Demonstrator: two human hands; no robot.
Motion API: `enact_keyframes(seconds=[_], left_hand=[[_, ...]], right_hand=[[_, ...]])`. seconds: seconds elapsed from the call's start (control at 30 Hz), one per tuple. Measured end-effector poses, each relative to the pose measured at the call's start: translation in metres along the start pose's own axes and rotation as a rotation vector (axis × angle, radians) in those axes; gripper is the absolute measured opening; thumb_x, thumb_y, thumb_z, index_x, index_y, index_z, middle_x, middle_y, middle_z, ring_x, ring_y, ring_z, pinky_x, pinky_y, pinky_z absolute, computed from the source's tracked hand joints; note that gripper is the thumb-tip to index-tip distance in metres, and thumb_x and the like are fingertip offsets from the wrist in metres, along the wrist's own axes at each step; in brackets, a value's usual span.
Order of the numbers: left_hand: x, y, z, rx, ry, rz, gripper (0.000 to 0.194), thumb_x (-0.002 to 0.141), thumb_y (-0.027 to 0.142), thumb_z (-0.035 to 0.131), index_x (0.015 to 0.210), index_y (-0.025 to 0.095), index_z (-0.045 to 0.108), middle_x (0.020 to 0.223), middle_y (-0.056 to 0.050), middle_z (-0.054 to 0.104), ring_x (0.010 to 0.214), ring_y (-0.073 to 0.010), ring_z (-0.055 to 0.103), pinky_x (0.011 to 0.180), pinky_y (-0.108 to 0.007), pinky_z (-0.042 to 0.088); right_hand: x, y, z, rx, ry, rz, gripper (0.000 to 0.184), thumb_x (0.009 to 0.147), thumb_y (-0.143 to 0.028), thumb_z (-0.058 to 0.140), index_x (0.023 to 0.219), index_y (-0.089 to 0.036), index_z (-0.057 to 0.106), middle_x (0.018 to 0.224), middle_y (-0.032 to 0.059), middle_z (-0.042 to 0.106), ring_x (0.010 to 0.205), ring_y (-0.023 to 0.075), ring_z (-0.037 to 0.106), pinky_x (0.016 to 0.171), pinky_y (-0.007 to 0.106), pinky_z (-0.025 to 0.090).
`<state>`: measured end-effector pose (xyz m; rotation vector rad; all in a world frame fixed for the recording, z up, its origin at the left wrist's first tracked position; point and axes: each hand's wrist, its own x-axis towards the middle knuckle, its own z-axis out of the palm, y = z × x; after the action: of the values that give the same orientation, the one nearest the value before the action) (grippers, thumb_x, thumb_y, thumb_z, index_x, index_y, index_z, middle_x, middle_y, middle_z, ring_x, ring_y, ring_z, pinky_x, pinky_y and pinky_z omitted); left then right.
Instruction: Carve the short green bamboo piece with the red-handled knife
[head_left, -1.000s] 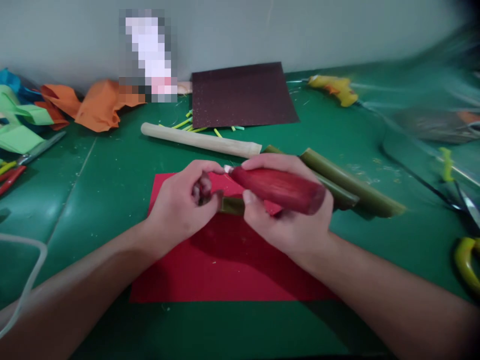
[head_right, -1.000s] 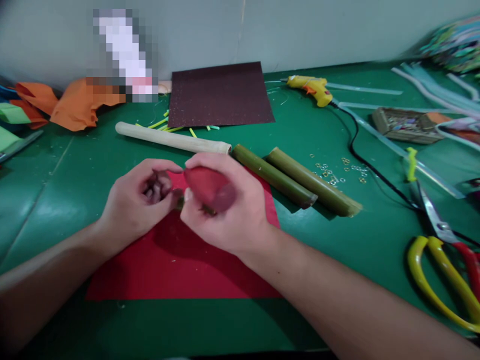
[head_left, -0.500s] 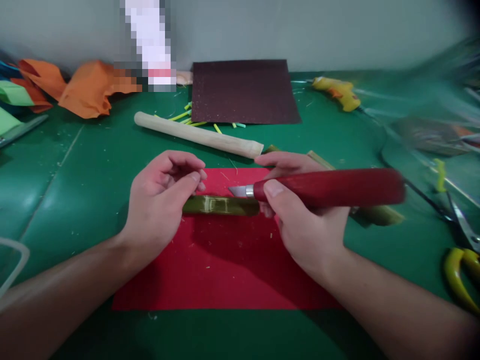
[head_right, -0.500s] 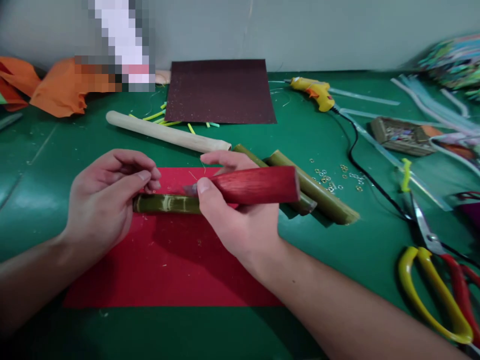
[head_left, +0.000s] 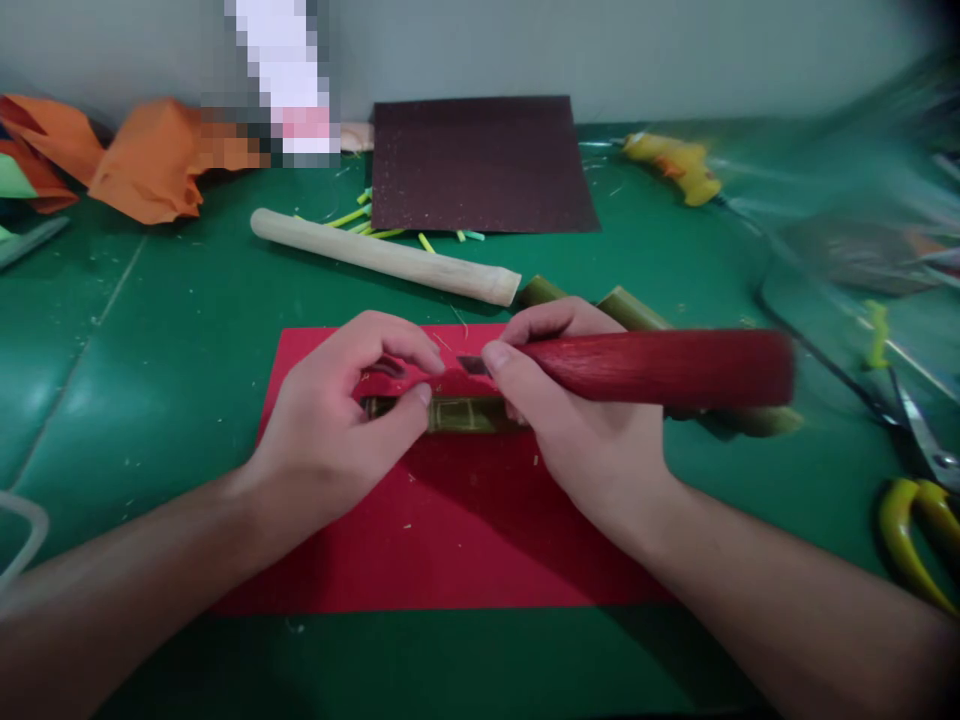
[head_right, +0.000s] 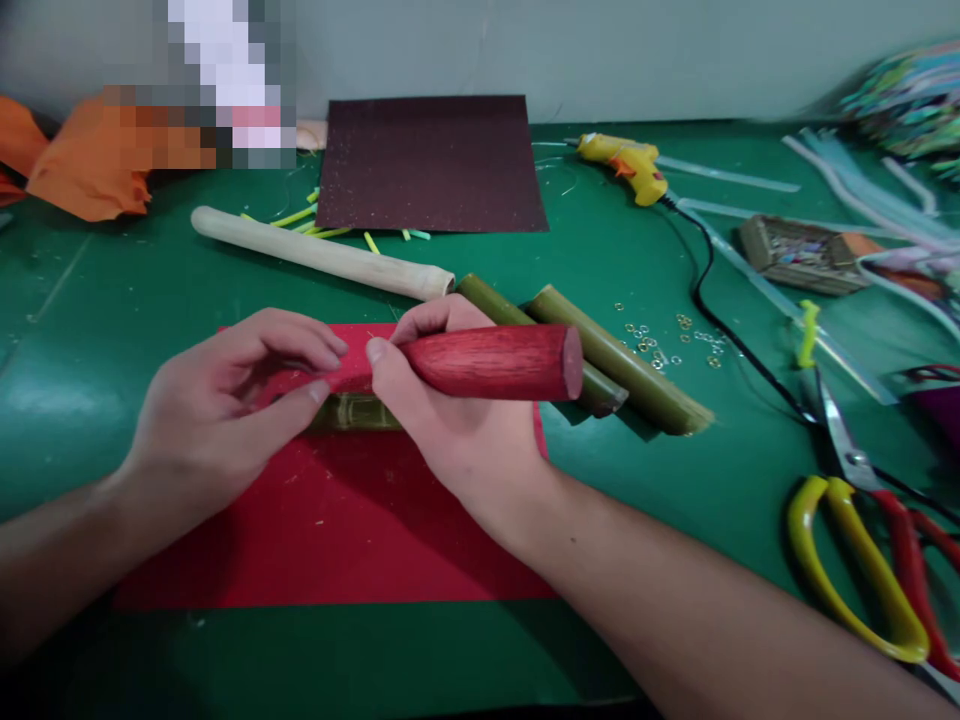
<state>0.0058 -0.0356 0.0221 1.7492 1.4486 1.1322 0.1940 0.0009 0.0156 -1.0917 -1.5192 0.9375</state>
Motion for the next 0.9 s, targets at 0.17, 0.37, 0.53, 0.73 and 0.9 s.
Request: enact_keyframes(seconds=[0.17, 0.37, 0.53, 0.73, 0.9], left_hand=[[0.012, -0.007, -0.011, 0.328, -0.245, 0.072, 0.018, 0.083, 0.036, 0.077, 0.092, 0.02, 0.073, 0.096, -0.003, 0.076, 0.091, -0.0219, 0.069, 0.081, -0.037, 0.055], [0.009, -0.01, -0.004, 0.414, -0.332, 0.179, 0.015, 0.089, 0.033, 0.07, 0.097, 0.021, 0.074, 0.098, -0.004, 0.076, 0.093, -0.0237, 0.067, 0.08, -0.039, 0.053], [0.007, -0.012, -0.003, 0.476, -0.254, 0.18, 0.017, 0.09, 0.035, 0.068, 0.098, 0.02, 0.072, 0.091, -0.006, 0.071, 0.085, -0.025, 0.063, 0.073, -0.04, 0.049], [0.009, -0.016, 0.0, 0.435, -0.218, 0.208, 0.016, 0.086, 0.03, 0.071, 0.099, 0.022, 0.069, 0.09, -0.005, 0.068, 0.086, -0.0237, 0.062, 0.07, -0.037, 0.045], [0.012, -0.02, 0.002, 0.323, -0.185, 0.144, 0.013, 0.08, 0.027, 0.074, 0.088, 0.024, 0.065, 0.087, -0.003, 0.066, 0.08, -0.0207, 0.061, 0.066, -0.035, 0.044]], right_hand=[[0.001, 0.005, 0.003, 0.033, 0.011, 0.053, 0.017, 0.084, -0.031, 0.078, 0.078, -0.026, 0.062, 0.07, 0.0006, 0.064, 0.082, 0.0223, 0.07, 0.075, 0.04, 0.059], [-0.001, 0.001, 0.002, 0.018, 0.002, 0.026, 0.015, 0.085, -0.033, 0.077, 0.082, -0.026, 0.064, 0.077, -0.0007, 0.068, 0.08, 0.0195, 0.07, 0.077, 0.039, 0.06], [-0.001, -0.008, -0.001, -0.063, 0.022, -0.059, 0.015, 0.084, -0.032, 0.08, 0.078, -0.028, 0.068, 0.082, -0.0008, 0.073, 0.074, 0.0175, 0.067, 0.071, 0.037, 0.06], [0.007, -0.002, 0.003, 0.009, -0.04, -0.067, 0.023, 0.084, -0.027, 0.075, 0.065, -0.027, 0.061, 0.068, -0.0005, 0.07, 0.066, 0.0177, 0.067, 0.063, 0.035, 0.059], [0.016, 0.006, 0.008, 0.057, -0.038, -0.088, 0.023, 0.081, -0.023, 0.072, 0.061, -0.026, 0.061, 0.064, -0.0007, 0.065, 0.068, 0.0187, 0.068, 0.067, 0.037, 0.059]])
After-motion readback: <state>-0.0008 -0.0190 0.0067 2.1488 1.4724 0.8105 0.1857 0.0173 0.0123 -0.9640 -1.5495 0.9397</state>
